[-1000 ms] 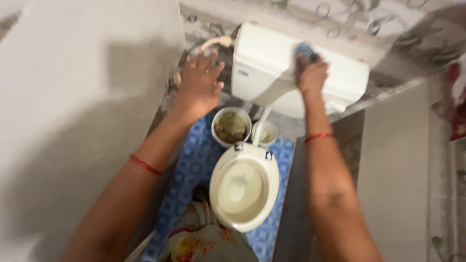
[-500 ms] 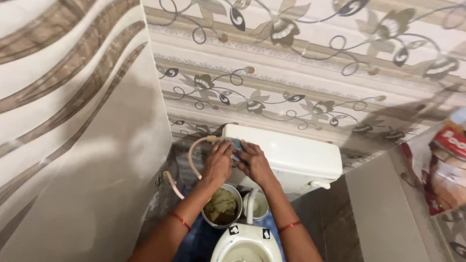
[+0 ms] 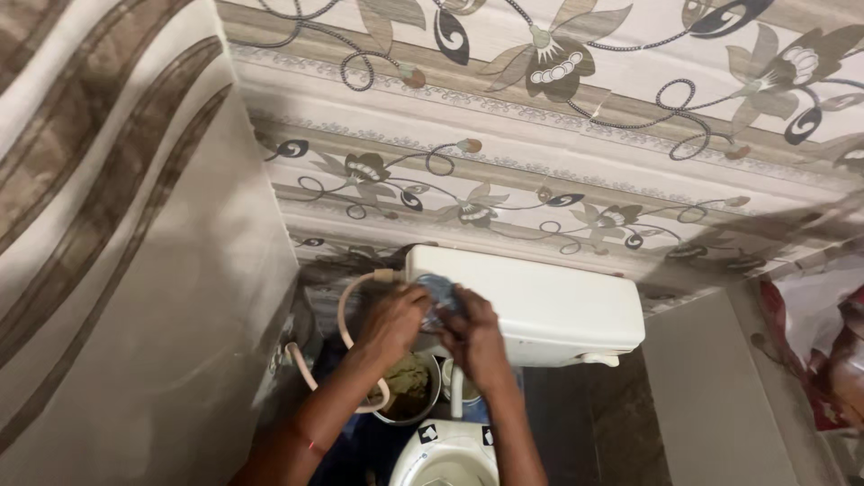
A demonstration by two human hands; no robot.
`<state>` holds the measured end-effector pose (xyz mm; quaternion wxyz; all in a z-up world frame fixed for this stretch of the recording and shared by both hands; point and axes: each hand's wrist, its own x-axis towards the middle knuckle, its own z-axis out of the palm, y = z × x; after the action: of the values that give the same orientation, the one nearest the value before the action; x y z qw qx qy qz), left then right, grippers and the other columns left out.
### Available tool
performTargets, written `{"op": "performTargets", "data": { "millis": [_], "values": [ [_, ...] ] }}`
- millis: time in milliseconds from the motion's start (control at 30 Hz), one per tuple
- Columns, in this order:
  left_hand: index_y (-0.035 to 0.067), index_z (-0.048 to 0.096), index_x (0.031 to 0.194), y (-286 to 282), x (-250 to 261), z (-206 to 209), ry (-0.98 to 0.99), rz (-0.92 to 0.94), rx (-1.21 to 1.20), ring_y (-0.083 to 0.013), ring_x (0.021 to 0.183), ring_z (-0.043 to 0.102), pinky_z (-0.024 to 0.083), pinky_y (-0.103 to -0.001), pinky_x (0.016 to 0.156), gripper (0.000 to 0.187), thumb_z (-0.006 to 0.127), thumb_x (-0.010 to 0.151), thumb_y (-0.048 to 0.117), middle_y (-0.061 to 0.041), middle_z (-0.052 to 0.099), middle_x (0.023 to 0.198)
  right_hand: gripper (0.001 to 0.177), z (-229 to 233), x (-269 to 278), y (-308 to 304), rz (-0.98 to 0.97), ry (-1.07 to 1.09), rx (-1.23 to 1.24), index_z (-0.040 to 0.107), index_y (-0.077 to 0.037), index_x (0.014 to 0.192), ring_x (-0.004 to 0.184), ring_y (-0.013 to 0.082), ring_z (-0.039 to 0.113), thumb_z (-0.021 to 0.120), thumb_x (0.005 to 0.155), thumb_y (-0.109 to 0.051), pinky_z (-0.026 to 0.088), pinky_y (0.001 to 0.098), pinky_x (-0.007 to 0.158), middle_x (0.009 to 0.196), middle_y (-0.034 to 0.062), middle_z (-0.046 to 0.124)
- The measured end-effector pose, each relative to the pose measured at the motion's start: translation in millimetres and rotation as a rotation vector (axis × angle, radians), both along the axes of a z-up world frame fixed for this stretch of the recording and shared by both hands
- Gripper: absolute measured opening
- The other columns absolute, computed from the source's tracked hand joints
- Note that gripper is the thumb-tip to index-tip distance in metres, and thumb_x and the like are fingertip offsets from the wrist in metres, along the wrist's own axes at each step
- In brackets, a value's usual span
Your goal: The person pours liquid from a blue bottle into a small cup, then uses a scrubbing brush to clean the toilet cistern. They repeatedly scrub the top and sides of the cistern, occasionally rinsing the brush in a bucket of water.
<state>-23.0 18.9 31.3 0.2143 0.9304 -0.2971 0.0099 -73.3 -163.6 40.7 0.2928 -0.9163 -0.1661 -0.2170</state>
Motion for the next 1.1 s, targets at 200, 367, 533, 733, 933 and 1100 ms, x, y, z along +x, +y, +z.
{"op": "performTargets", "data": {
  "millis": [200,367,533,733,933,1100],
  "values": [
    [0.004,0.067,0.124,13,34,-2,-0.032,0.103,0.013,-0.0338,0.122,0.059,0.049,-0.043,0.104,0.029,0.056,0.098,0.007,-0.014,0.062,0.129,0.034,-4,63,17,0.104,0.015,-0.061,0.079,-0.008,0.104,0.121,0.0441,0.060,0.084,0.071,-0.013,0.051,0.0478,0.102,0.129,0.0187,0.069],
    [0.012,0.069,0.125,-28,72,-23,-0.085,0.017,-0.128,-0.0374,0.132,0.049,0.042,-0.044,0.107,0.039,0.054,0.090,0.004,-0.009,0.059,0.140,0.033,-8,80,-28,0.014,0.040,0.020,0.080,-0.010,0.103,0.121,0.0413,0.061,0.085,0.071,-0.015,0.051,0.0469,0.102,0.129,0.0167,0.070],
    [0.012,0.071,0.122,-49,38,-20,-0.063,-0.109,-0.162,-0.0349,0.138,0.048,0.038,-0.042,0.117,0.035,0.059,0.090,0.005,-0.009,0.059,0.143,0.033,-9,26,-50,-0.120,0.041,-0.020,0.079,-0.010,0.105,0.124,0.0423,0.059,0.086,0.073,-0.015,0.049,0.0485,0.104,0.130,0.0162,0.069],
    [0.006,0.073,0.114,-18,4,-4,-0.072,-0.014,-0.023,-0.0358,0.133,0.052,0.041,-0.044,0.112,0.040,0.059,0.078,-0.003,-0.015,0.062,0.135,0.037,1,3,-10,0.004,0.078,0.040,0.080,-0.009,0.105,0.127,0.0441,0.057,0.084,0.068,-0.011,0.048,0.0489,0.103,0.133,0.0175,0.069],
    [0.007,0.075,0.111,-9,37,-7,-0.085,0.065,-0.116,-0.0378,0.126,0.056,0.047,-0.045,0.105,0.032,0.062,0.082,0.000,-0.016,0.064,0.131,0.038,-19,61,-14,0.067,0.052,0.027,0.080,-0.012,0.107,0.128,0.0408,0.059,0.086,0.070,-0.016,0.049,0.0480,0.107,0.134,0.0150,0.068],
    [0.007,0.076,0.103,-63,62,-22,-0.239,-0.034,-0.223,-0.0348,0.123,0.060,0.049,-0.044,0.101,0.025,0.063,0.081,0.004,-0.016,0.067,0.125,0.040,-24,53,-61,-0.061,0.075,0.061,0.080,-0.012,0.110,0.128,0.0421,0.057,0.085,0.071,-0.015,0.049,0.0478,0.106,0.136,0.0148,0.068]
  ]
}}
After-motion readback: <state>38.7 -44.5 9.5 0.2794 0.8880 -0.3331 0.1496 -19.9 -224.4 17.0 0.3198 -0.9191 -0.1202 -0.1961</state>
